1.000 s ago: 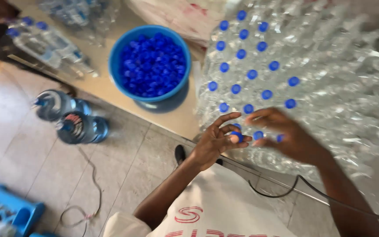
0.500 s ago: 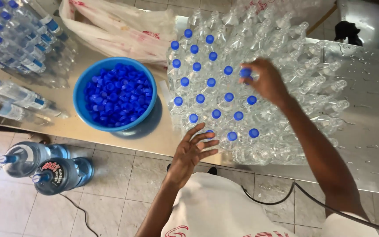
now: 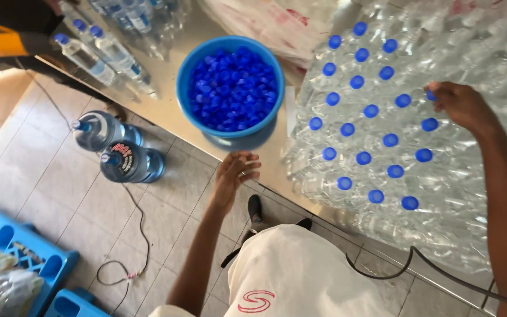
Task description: Capping plastic water bottles by hand at a production facility.
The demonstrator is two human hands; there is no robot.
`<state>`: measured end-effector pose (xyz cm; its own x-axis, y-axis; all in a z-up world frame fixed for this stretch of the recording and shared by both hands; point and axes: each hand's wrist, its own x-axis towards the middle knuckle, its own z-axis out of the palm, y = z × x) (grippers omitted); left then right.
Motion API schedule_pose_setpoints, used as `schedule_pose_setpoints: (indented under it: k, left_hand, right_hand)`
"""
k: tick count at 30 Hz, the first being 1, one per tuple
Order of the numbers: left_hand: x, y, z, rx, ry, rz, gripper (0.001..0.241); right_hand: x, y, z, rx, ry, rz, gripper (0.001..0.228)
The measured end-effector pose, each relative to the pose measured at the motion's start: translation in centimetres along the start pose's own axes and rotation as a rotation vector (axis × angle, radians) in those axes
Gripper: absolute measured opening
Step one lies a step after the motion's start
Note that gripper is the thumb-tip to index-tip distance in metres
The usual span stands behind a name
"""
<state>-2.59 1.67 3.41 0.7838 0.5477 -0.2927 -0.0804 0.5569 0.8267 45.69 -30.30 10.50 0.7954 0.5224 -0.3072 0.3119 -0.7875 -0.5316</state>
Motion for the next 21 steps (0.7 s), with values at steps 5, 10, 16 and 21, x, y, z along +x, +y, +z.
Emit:
schedule_pose_setpoints:
  k: [5,10,16,21]
  left_hand:
    - [11.1,-0.4,-4.1,0.371,0.084,0.083,0.031]
    - [22.1,-3.6,-5.1,1.145,0.121,0.342,0.052]
    - [27.1,-7.2,-1.6,1.699,0.114,0.277,0.097]
    - [27.3,-7.3,-1.9,1.559,0.070,0.444,0.061]
  right_hand:
    - [0.3,0.4,-0.9,0.152,-0.051,-0.002,0.037]
    - [0.1,2.0,-0.2,0.251,-0.032,-0.051,0.034]
    - [-0.5,1.3,0.5,0.207,0.068,-0.107,0.026]
    - [-0.6,0.7,0.7,0.029,0.137,-0.068,0.029]
